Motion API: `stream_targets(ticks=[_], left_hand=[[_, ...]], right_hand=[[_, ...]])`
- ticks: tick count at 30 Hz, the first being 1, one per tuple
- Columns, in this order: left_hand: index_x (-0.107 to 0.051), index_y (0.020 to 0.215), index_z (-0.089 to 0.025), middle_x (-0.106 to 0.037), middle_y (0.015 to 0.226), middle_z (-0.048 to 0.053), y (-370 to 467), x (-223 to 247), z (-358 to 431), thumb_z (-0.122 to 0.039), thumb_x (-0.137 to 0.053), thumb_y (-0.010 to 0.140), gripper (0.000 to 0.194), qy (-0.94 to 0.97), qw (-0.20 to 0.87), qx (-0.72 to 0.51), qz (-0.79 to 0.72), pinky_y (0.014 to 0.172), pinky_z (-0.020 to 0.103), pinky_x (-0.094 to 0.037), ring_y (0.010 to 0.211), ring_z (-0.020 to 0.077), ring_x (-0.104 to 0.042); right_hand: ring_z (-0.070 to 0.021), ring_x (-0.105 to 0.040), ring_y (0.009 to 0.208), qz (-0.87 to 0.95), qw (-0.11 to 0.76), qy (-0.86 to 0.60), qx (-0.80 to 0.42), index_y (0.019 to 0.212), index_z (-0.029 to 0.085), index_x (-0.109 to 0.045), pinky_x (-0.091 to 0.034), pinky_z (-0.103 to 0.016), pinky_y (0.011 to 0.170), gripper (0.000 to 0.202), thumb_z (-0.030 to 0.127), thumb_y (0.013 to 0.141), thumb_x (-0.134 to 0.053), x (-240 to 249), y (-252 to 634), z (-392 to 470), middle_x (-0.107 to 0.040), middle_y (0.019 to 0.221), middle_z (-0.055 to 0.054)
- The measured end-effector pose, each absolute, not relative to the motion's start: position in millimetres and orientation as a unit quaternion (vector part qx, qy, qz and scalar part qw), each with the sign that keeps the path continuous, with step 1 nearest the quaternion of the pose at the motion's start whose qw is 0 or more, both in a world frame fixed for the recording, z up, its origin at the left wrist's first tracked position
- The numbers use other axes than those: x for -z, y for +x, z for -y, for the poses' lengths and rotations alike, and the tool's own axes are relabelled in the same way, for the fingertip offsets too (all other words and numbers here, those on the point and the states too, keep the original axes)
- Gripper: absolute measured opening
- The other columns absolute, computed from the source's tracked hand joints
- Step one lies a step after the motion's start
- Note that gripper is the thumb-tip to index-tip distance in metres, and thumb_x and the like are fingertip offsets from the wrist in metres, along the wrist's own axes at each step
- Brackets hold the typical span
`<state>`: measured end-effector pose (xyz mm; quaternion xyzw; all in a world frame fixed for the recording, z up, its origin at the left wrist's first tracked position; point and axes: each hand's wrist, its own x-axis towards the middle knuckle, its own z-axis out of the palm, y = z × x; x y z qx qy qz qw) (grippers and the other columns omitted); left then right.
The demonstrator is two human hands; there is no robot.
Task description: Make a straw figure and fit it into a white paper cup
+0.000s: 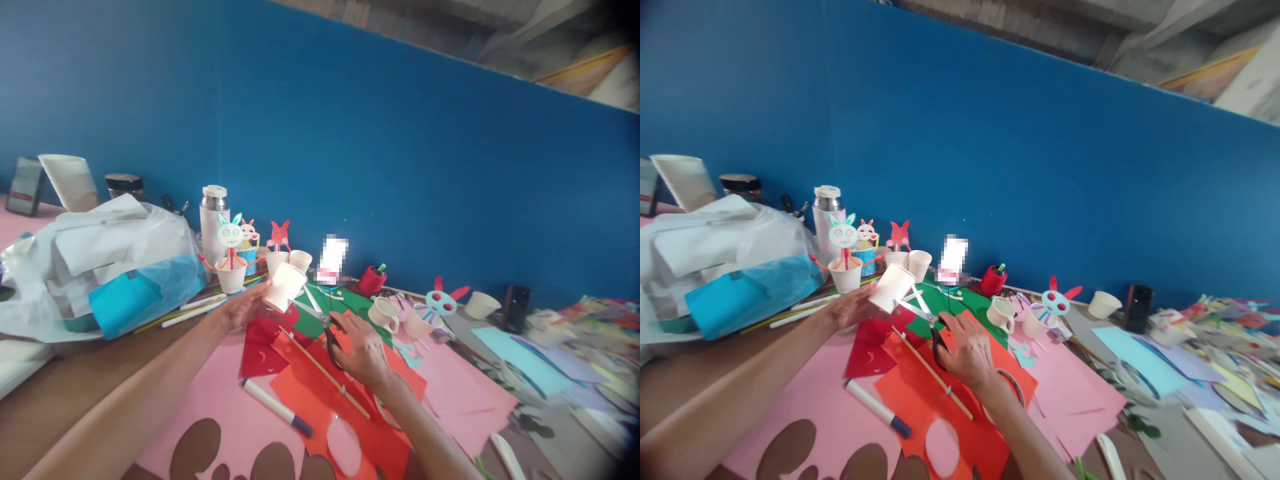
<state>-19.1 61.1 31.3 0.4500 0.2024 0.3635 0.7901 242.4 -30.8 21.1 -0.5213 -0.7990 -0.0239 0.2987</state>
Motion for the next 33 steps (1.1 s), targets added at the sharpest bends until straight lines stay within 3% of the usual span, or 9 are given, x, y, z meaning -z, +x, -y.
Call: stream_targets(ticks=[4, 11, 13, 19, 22, 27, 33], left_hand=[[-0.051, 0.116, -0.013, -0.066, 0.094, 0.012, -21.0, -27.2, -63.4, -0.031, -0.063, 0.073, 0.049, 0.483, 0.768, -0.356, -0.224, 0.064, 0.033, -0.051, 0.074, 0.0215, -0.064], [-0.051, 0.116, -0.012, -0.068, 0.088, 0.012, -25.8, -22.0, -68.0, -0.020, -0.062, 0.069, 0.048, 0.493, 0.756, -0.372, -0.215, 0.063, 0.030, -0.049, 0.077, 0.0222, -0.063], [-0.052, 0.115, -0.011, -0.068, 0.086, 0.012, -27.7, -20.8, -68.2, -0.020, -0.059, 0.071, 0.045, 0.477, 0.760, -0.391, -0.203, 0.065, 0.031, -0.049, 0.077, 0.0227, -0.063], [-0.051, 0.114, -0.007, -0.064, 0.086, 0.014, -33.8, -20.6, -67.7, -0.038, -0.051, 0.073, 0.051, 0.377, 0.835, -0.388, -0.103, 0.067, 0.036, -0.047, 0.075, 0.0225, -0.059], [-0.049, 0.115, -0.006, -0.062, 0.085, 0.013, -33.1, -22.8, -65.9, -0.043, -0.048, 0.071, 0.058, 0.356, 0.858, -0.366, -0.059, 0.064, 0.033, -0.045, 0.070, 0.0197, -0.056], [-0.048, 0.114, -0.004, -0.060, 0.079, 0.012, -28.4, -25.0, -61.8, -0.045, -0.047, 0.070, 0.060, 0.354, 0.869, -0.342, -0.043, 0.061, 0.031, -0.042, 0.066, 0.0183, -0.053], [-0.047, 0.115, -0.006, -0.060, 0.077, 0.010, -26.7, -20.4, -62.2, -0.047, -0.047, 0.069, 0.062, 0.365, 0.867, -0.333, -0.060, 0.060, 0.032, -0.041, 0.064, 0.0179, -0.053]], right_hand=[[-0.0213, -0.055, 0.089, 0.801, 0.293, -0.521, -0.047, 0.116, 0.021, -0.054, -0.042, -0.035, 0.081, 0.044, 0.026, 0.072, -0.058, -28.3, 243.1, 32.3, -0.061, 0.097, -0.006], [-0.0147, -0.056, 0.075, 0.717, 0.246, -0.472, -0.450, 0.109, 0.020, -0.057, -0.046, -0.028, 0.071, 0.037, 0.032, 0.075, -0.057, -48.5, 252.7, 34.1, -0.061, 0.084, -0.002], [-0.0151, -0.056, 0.076, 0.701, 0.225, -0.448, -0.506, 0.109, 0.019, -0.057, -0.045, -0.029, 0.071, 0.037, 0.035, 0.075, -0.057, -51.2, 256.2, 33.1, -0.061, 0.083, -0.002], [-0.0141, -0.055, 0.069, 0.718, 0.213, -0.514, -0.419, 0.105, 0.019, -0.057, -0.043, -0.025, 0.065, 0.036, 0.034, 0.072, -0.058, -42.2, 256.5, 27.5, -0.060, 0.077, 0.000], [-0.0141, -0.055, 0.064, 0.742, 0.199, -0.567, -0.297, 0.102, 0.022, -0.058, -0.040, -0.023, 0.057, 0.034, 0.036, 0.071, -0.058, -38.4, 255.7, 26.8, -0.061, 0.072, 0.001], [-0.0181, -0.060, 0.070, 0.741, 0.144, -0.647, -0.110, 0.102, 0.024, -0.058, -0.036, -0.025, 0.058, 0.032, 0.032, 0.072, -0.055, -33.6, 251.8, 28.0, -0.066, 0.077, -0.002], [-0.0243, -0.062, 0.081, 0.719, 0.116, -0.682, -0.071, 0.104, 0.023, -0.056, -0.035, -0.027, 0.060, 0.034, 0.033, 0.071, -0.055, -26.4, 245.7, 33.1, -0.067, 0.087, -0.007]])
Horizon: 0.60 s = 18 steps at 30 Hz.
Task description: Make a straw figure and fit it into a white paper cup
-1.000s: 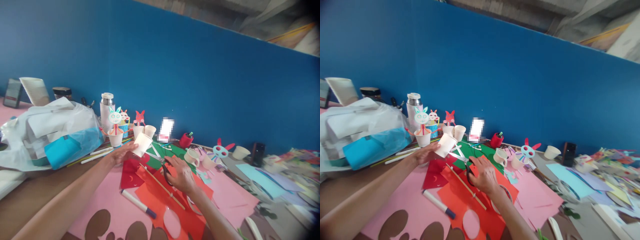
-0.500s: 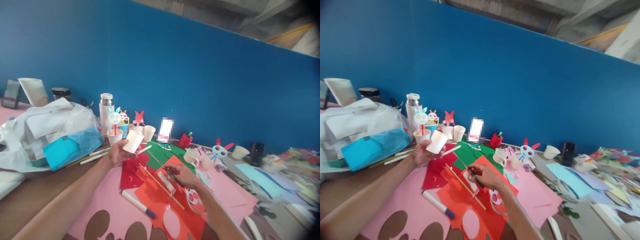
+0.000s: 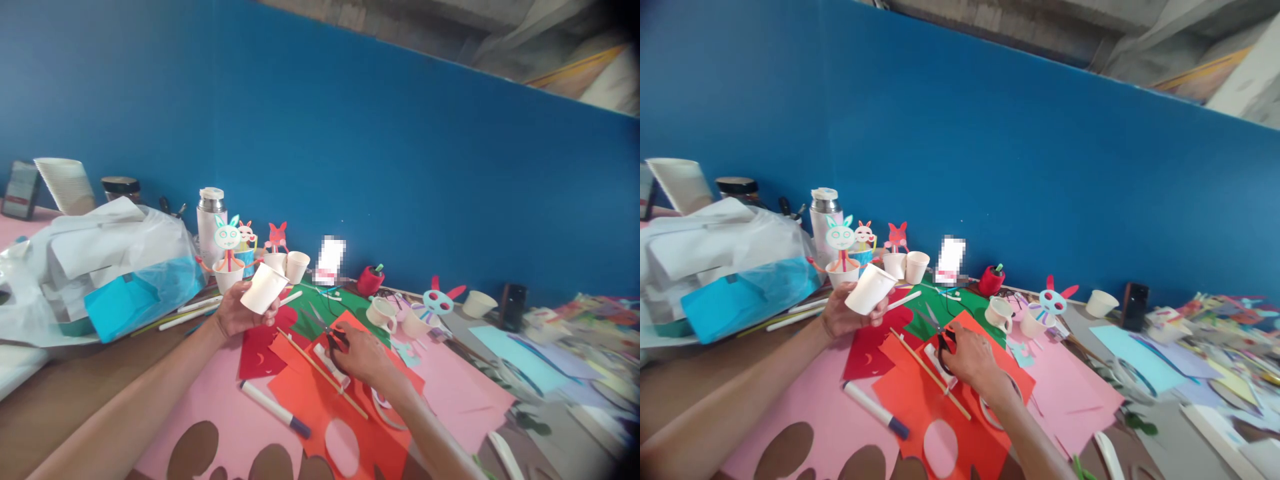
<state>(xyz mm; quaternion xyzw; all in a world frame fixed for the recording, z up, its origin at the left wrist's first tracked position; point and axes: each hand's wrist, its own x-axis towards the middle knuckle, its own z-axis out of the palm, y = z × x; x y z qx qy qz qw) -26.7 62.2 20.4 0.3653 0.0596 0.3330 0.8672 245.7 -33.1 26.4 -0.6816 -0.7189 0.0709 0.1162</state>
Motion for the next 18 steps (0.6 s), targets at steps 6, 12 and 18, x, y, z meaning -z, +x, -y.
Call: stream_targets(ticks=[6, 12, 18], left_hand=[[-0.050, 0.112, -0.008, -0.063, 0.092, 0.014, -25.5, -15.9, -60.2, -0.038, -0.053, 0.071, 0.051, 0.400, 0.845, -0.342, -0.095, 0.067, 0.035, -0.045, 0.076, 0.0228, -0.059], [-0.047, 0.116, -0.010, -0.065, 0.095, 0.014, -20.4, -12.2, -59.8, -0.026, -0.052, 0.076, 0.044, 0.408, 0.819, -0.377, -0.143, 0.067, 0.038, -0.047, 0.082, 0.0271, -0.061], [-0.049, 0.114, -0.010, -0.066, 0.094, 0.014, -16.7, -17.5, -62.4, -0.035, -0.043, 0.080, 0.042, 0.367, 0.830, -0.395, -0.142, 0.064, 0.044, -0.049, 0.080, 0.0308, -0.063]], right_hand=[[-0.0204, -0.061, 0.075, 0.716, 0.129, -0.673, -0.132, 0.105, 0.022, -0.055, -0.035, -0.025, 0.059, 0.033, 0.032, 0.073, -0.054, -31.7, 250.4, 33.0, -0.067, 0.083, -0.005], [-0.0191, -0.060, 0.077, 0.707, 0.134, -0.675, -0.162, 0.106, 0.021, -0.054, -0.035, -0.025, 0.060, 0.035, 0.031, 0.072, -0.054, -30.1, 254.3, 27.5, -0.066, 0.084, -0.004], [-0.0179, -0.059, 0.075, 0.712, 0.139, -0.669, -0.165, 0.106, 0.022, -0.054, -0.035, -0.024, 0.060, 0.034, 0.032, 0.073, -0.054, -26.7, 254.0, 26.8, -0.066, 0.085, -0.004]])
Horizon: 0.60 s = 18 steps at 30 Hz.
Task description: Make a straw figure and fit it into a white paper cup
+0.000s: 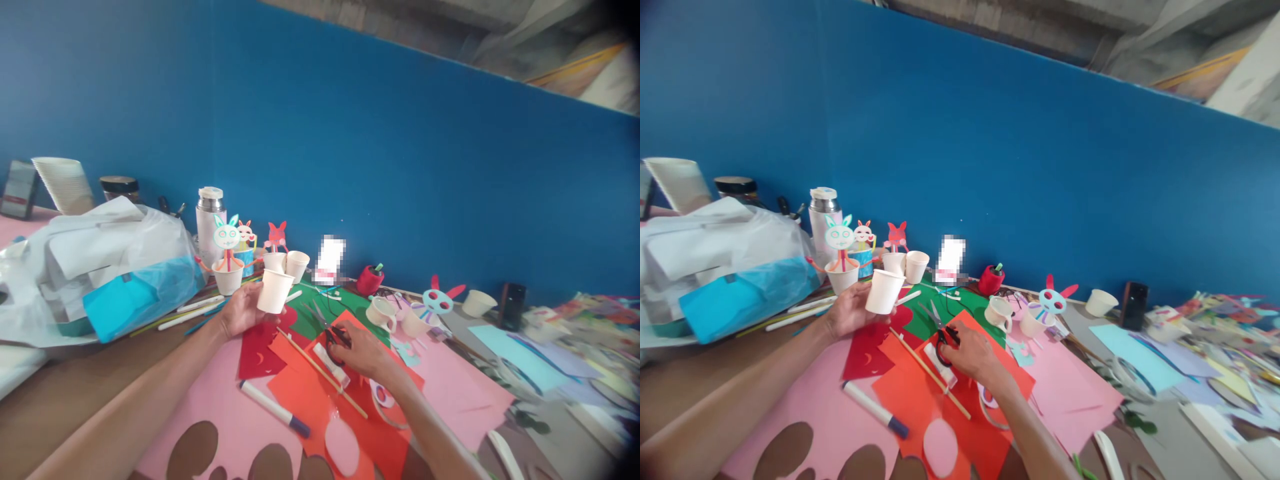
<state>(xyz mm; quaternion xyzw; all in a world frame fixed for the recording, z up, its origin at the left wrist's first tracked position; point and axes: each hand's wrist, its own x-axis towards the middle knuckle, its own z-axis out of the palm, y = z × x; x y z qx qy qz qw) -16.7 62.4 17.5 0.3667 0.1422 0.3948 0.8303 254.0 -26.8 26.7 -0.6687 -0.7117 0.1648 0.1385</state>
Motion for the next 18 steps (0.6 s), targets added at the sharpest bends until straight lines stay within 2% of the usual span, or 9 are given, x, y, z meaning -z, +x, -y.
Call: stream_targets(ticks=[6, 11, 15, 18], left_hand=[[-0.047, 0.119, -0.013, -0.065, 0.102, 0.013, -13.0, -17.9, -61.8, -0.031, -0.048, 0.079, 0.043, 0.392, 0.793, -0.437, -0.161, 0.070, 0.040, -0.050, 0.088, 0.0272, -0.062], [-0.046, 0.119, -0.020, -0.063, 0.104, 0.008, -4.7, -15.7, -59.9, -0.024, -0.063, 0.071, 0.051, 0.480, 0.688, -0.502, -0.210, 0.074, 0.031, -0.048, 0.091, 0.0210, -0.060], [-0.044, 0.111, -0.019, -0.056, 0.113, 0.009, 1.6, -12.9, -60.0, -0.021, -0.074, 0.059, 0.060, 0.536, 0.586, -0.540, -0.279, 0.081, 0.033, -0.045, 0.103, 0.0241, -0.053], [-0.040, 0.111, -0.018, -0.051, 0.118, 0.012, 5.8, -10.7, -58.6, -0.021, -0.075, 0.057, 0.064, 0.574, 0.531, -0.542, -0.309, 0.089, 0.038, -0.041, 0.111, 0.0264, -0.048]], right_hand=[[-0.0176, -0.060, 0.076, 0.712, 0.147, -0.665, -0.169, 0.107, 0.023, -0.054, -0.036, -0.024, 0.061, 0.034, 0.032, 0.074, -0.054, -30.6, 254.7, 26.3, -0.066, 0.087, -0.003], [-0.0189, -0.061, 0.081, 0.706, 0.151, -0.671, -0.166, 0.110, 0.023, -0.052, -0.039, -0.026, 0.065, 0.037, 0.031, 0.074, -0.054, -29.6, 255.5, 25.0, -0.066, 0.093, -0.004], [-0.0209, -0.060, 0.086, 0.710, 0.152, -0.673, -0.143, 0.109, 0.022, -0.053, -0.039, -0.027, 0.067, 0.037, 0.032, 0.074, -0.054, -25.2, 252.8, 25.7, -0.065, 0.096, -0.005], [-0.0209, -0.061, 0.085, 0.714, 0.154, -0.667, -0.144, 0.108, 0.023, -0.054, -0.039, -0.027, 0.067, 0.035, 0.032, 0.074, -0.053, -25.4, 251.1, 26.8, -0.065, 0.095, -0.005]])
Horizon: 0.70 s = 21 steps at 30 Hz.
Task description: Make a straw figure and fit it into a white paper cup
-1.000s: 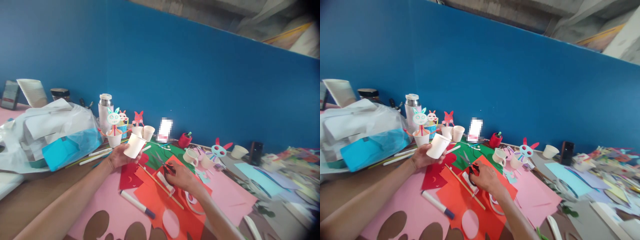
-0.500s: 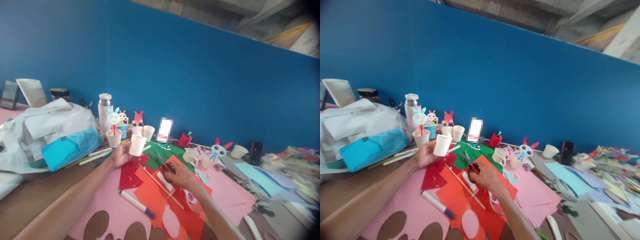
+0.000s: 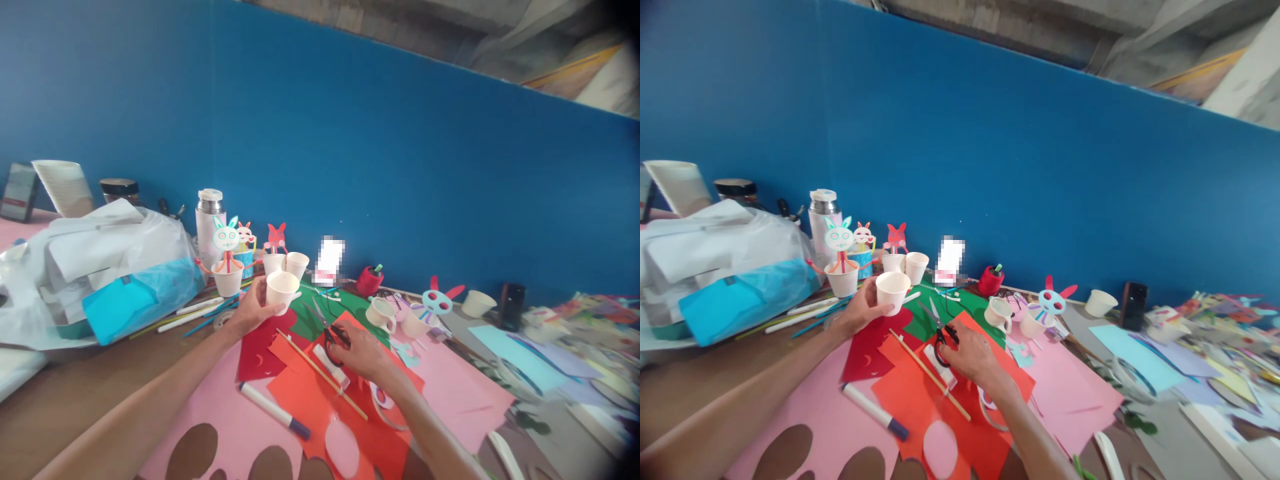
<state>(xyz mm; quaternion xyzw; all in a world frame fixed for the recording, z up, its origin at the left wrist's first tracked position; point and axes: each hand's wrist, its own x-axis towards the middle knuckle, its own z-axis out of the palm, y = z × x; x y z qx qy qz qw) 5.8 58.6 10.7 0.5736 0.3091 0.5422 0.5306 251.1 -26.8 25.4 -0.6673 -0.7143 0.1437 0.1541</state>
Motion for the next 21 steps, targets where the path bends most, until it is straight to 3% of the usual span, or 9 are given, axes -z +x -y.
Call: stream_targets(ticks=[7, 11, 14, 21], left_hand=[[-0.030, 0.128, -0.022, -0.046, 0.125, 0.011, 12.2, -13.2, -46.1, -0.025, -0.074, 0.055, 0.085, 0.625, 0.442, -0.528, -0.367, 0.093, 0.039, -0.037, 0.114, 0.0277, -0.045], [-0.037, 0.126, -0.023, -0.046, 0.126, 0.010, 10.3, -15.2, -45.3, -0.027, -0.073, 0.057, 0.079, 0.635, 0.414, -0.523, -0.391, 0.089, 0.036, -0.039, 0.110, 0.0279, -0.048], [-0.043, 0.121, -0.022, -0.048, 0.124, 0.009, 8.9, -13.6, -47.2, -0.026, -0.073, 0.056, 0.072, 0.632, 0.404, -0.532, -0.393, 0.089, 0.035, -0.038, 0.111, 0.0287, -0.047], [-0.046, 0.111, -0.024, -0.048, 0.121, 0.008, 7.1, -9.3, -46.7, -0.030, -0.071, 0.060, 0.057, 0.669, 0.350, -0.517, -0.404, 0.086, 0.034, -0.039, 0.114, 0.0286, -0.043]], right_hand=[[-0.0177, -0.059, 0.076, 0.700, 0.196, -0.661, -0.182, 0.109, 0.023, -0.053, -0.039, -0.026, 0.064, 0.037, 0.033, 0.074, -0.054, -25.3, 253.7, 24.7, -0.065, 0.089, -0.003], [-0.0129, -0.052, 0.059, 0.658, 0.322, -0.598, -0.324, 0.110, 0.019, -0.048, -0.037, -0.024, 0.053, 0.038, 0.039, 0.077, -0.050, -27.0, 250.2, 22.6, -0.056, 0.069, 0.001], [-0.0114, -0.049, 0.058, 0.616, 0.399, -0.522, -0.435, 0.110, 0.018, -0.047, -0.036, -0.023, 0.051, 0.041, 0.042, 0.076, -0.052, -30.7, 242.2, 24.5, -0.052, 0.069, 0.001], [-0.0122, -0.050, 0.066, 0.595, 0.432, -0.467, -0.491, 0.105, 0.022, -0.049, -0.041, -0.025, 0.060, 0.041, 0.041, 0.071, -0.061, -28.7, 226.3, 31.3, -0.051, 0.073, 0.001]])
